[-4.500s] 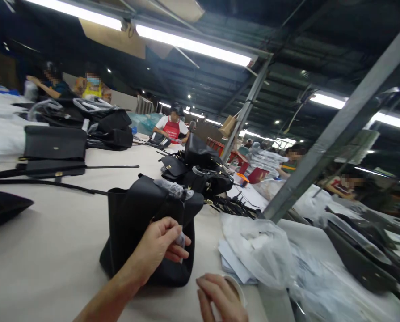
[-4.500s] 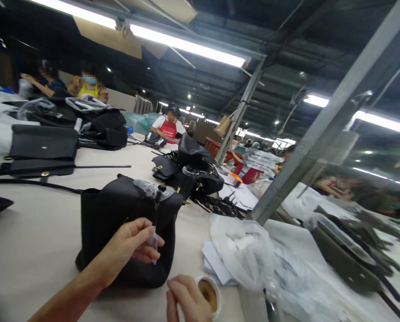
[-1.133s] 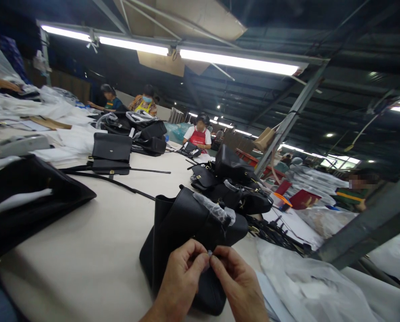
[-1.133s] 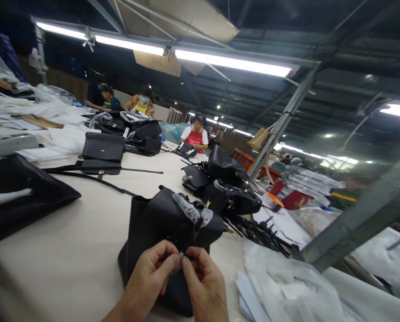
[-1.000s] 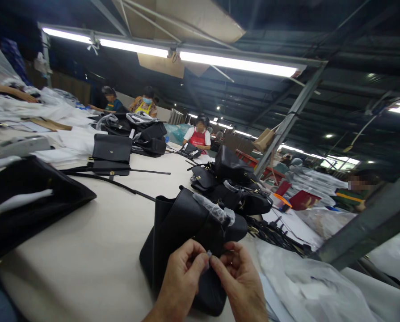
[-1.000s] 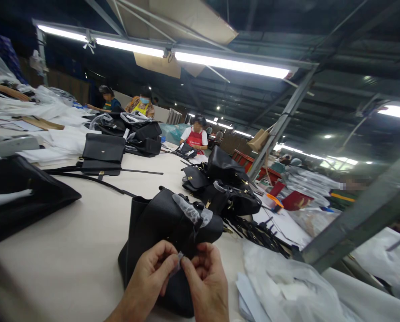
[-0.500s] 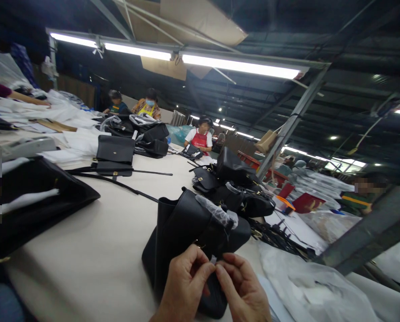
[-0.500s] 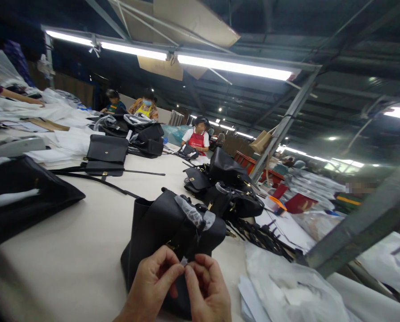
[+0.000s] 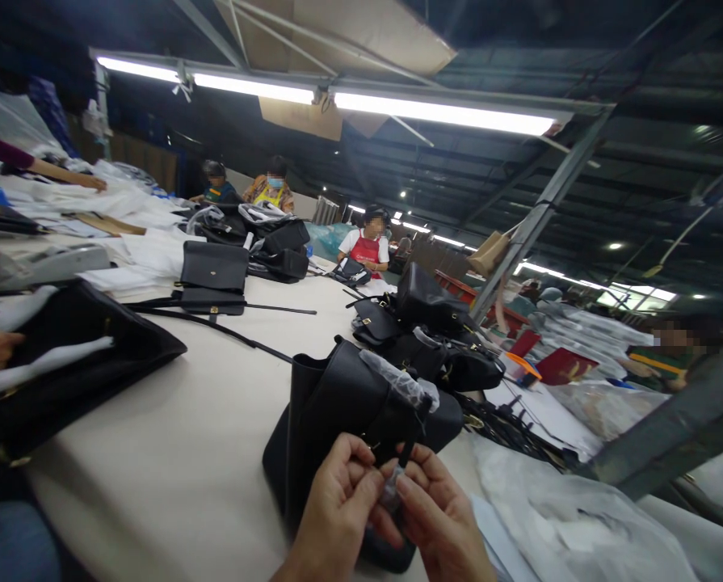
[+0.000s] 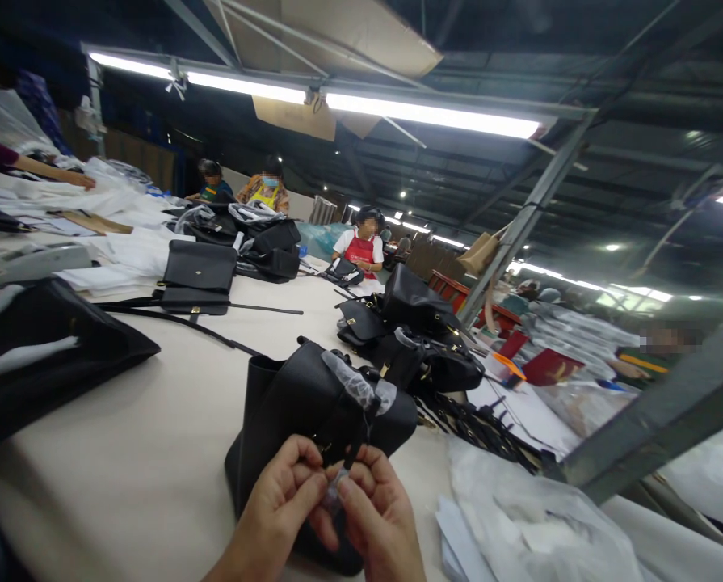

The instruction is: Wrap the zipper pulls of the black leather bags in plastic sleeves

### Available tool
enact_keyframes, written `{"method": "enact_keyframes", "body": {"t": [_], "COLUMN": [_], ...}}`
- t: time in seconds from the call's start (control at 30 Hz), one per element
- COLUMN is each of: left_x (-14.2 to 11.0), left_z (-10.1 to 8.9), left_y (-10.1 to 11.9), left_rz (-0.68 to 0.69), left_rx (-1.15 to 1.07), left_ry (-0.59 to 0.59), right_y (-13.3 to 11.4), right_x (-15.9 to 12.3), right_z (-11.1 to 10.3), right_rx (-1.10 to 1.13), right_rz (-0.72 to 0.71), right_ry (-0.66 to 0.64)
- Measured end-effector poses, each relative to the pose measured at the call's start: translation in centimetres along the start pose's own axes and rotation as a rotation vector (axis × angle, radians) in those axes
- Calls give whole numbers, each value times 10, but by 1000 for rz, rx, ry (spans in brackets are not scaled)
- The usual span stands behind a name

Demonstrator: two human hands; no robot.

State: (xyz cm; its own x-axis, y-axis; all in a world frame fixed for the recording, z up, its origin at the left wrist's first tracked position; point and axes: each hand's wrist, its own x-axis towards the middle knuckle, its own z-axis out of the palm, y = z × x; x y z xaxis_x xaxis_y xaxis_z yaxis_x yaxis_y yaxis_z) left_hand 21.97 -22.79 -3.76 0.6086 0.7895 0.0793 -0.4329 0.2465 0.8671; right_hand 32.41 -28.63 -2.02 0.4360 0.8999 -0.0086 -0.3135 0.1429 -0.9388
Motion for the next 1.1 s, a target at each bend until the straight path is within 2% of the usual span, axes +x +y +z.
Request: {"method": "enact_keyframes", "body": {"t": [0.23,0.43,0.53,0.67,0.77,0.83,0.93,1.1], "left_x": [1,-2,-2,0,2,3,3,0], "left_z": [-4,0,1,1,-1,-2,-3,-6], "left_y": [15,24,21,16,14,14,14,13], "left_rz": [-227,-383,-391,-309,-249,-235,-221,-201], "left_rx": [-228,-246,-245,-157,-45,-1,30,162], "left_ry": [-123,-165,-137,-55,-22,-8,-8,-99], "right_y": [-8,-2,-2,-5,-9,-8,-1,11], "right_x": [4,16,20,18,13,6,-4,-15], "right_z": [-2,-8,-15,-27,-34,-35,-32,-31], "right_rx": [101,150,111,78,37,-90,-266,-265], "right_rz": [85,77,93,98,6,-32,-17,-8], "right_ry": [-223,-362,-370,-390,-300,-223,-171,-167]}}
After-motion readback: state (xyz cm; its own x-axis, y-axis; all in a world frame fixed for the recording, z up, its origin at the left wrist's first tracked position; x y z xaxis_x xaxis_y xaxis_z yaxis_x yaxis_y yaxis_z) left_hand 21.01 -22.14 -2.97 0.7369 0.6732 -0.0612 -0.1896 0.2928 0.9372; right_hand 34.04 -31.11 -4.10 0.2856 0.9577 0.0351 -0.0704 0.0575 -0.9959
